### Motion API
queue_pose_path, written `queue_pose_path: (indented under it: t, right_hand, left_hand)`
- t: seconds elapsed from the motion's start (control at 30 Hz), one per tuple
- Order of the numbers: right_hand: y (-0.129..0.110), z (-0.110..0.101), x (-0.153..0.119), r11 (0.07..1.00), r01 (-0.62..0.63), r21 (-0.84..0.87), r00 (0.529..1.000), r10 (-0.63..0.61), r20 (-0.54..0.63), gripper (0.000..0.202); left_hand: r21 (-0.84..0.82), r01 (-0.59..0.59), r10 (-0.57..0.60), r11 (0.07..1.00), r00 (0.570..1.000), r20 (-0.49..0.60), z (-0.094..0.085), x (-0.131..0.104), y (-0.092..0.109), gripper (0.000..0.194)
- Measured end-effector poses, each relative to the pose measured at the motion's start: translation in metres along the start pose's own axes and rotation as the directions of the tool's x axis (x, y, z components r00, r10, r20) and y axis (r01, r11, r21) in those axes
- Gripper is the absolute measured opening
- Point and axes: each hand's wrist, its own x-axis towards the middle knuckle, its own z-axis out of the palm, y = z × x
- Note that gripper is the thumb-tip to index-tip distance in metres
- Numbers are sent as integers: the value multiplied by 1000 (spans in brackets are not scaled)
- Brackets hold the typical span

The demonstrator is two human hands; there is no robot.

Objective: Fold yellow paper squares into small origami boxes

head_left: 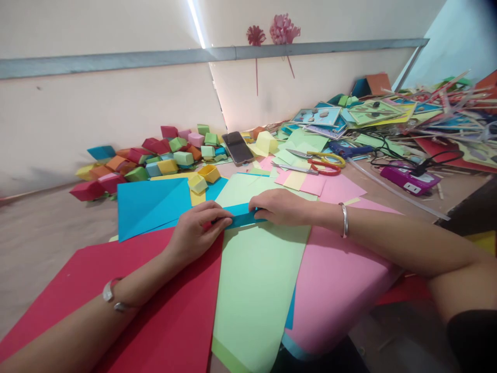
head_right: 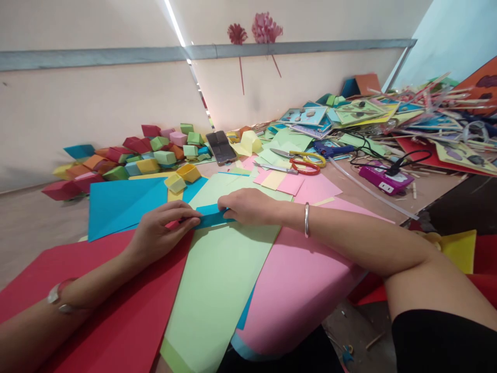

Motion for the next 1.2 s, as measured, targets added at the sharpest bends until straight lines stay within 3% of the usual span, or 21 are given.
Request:
queue_pose_path:
  t: [0.27,0.5,0.8,1.2]
  right_hand:
    - [0,-3,-2,997,-13,70,999,16,-40,18]
    - [0,-1,-3,984,-115,132,992,122,-42,13]
    - [7,-11,-2,951,-258,173,966,257,29,18]
    - [13,-21,-4,959,-261,109,964,252,87,15]
  left_hand:
    - [-127,226,-221,966,974,48,-2,3,10,25]
    - [-25,408,-403,912,908,117,-2,4,16,31]
    - [64,414,-419,908,898,130,1,4,10,33]
    - [46,377,-379,925,912,159,-1,5,6,35]
